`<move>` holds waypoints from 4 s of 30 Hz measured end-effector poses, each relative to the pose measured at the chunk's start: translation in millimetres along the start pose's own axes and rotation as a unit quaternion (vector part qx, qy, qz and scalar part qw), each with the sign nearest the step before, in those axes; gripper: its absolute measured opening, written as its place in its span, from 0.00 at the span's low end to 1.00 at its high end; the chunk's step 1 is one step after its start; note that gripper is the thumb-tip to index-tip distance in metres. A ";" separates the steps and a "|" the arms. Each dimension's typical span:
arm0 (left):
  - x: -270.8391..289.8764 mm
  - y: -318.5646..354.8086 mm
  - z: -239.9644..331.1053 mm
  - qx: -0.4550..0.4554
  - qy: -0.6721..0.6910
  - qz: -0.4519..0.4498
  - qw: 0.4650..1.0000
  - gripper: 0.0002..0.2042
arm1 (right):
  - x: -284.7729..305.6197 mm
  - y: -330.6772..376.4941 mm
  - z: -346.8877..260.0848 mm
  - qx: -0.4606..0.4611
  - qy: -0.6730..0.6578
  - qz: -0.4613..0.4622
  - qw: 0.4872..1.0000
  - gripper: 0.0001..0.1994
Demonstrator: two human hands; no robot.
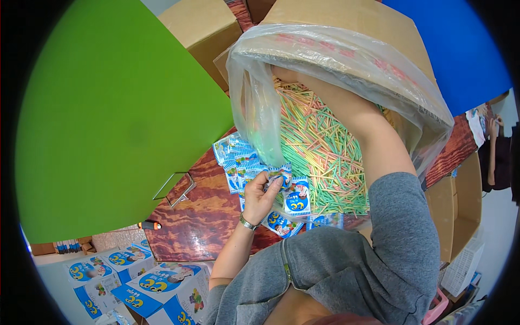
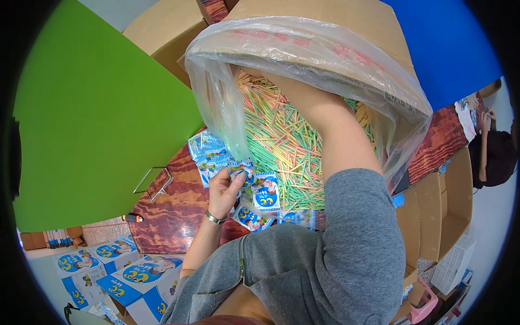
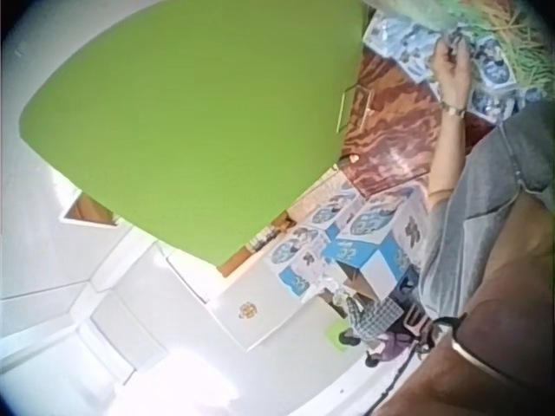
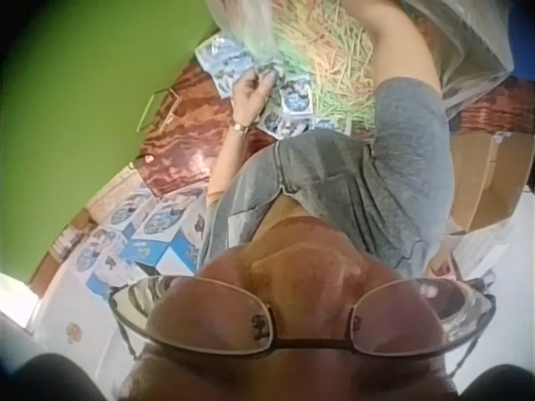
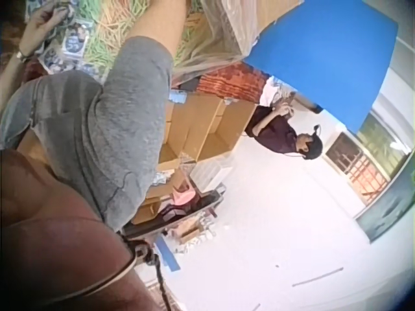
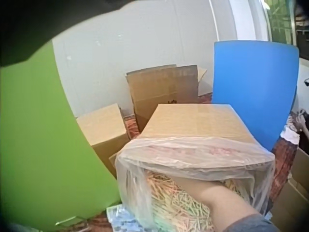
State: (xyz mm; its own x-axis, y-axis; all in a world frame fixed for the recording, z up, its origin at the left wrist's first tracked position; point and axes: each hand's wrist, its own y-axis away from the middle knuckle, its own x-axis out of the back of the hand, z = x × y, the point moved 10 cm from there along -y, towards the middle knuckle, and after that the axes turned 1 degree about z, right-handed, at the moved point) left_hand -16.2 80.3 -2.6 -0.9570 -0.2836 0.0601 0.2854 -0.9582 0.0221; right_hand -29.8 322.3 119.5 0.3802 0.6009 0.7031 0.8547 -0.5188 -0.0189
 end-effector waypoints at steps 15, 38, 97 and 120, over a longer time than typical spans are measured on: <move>-3.4 0.9 -4.7 0.028 -0.008 -0.045 0.999 0.08 | -5.9 3.5 8.1 -0.055 -0.037 -0.034 0.997 0.12; -61.5 -58.2 70.2 -0.035 0.430 -0.020 0.902 0.09 | -48.7 182.8 73.2 -0.162 -0.427 -0.210 0.864 0.18; -59.9 -34.8 103.0 -0.094 0.157 -0.200 0.963 0.14 | -82.2 216.8 13.1 -0.060 -0.516 -0.011 0.854 0.12; 2.4 10.7 113.9 -0.335 -0.202 0.174 0.904 0.18 | -3.5 183.4 -109.6 0.102 0.161 -0.084 0.978 0.22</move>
State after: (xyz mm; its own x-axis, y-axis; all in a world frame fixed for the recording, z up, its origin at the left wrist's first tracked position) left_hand -9.6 73.8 111.4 -0.6795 -0.6652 0.3096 0.3407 -0.6598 -0.6698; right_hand 86.9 158.3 191.5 0.1264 0.4278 0.8950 0.9608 -0.2772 -0.0032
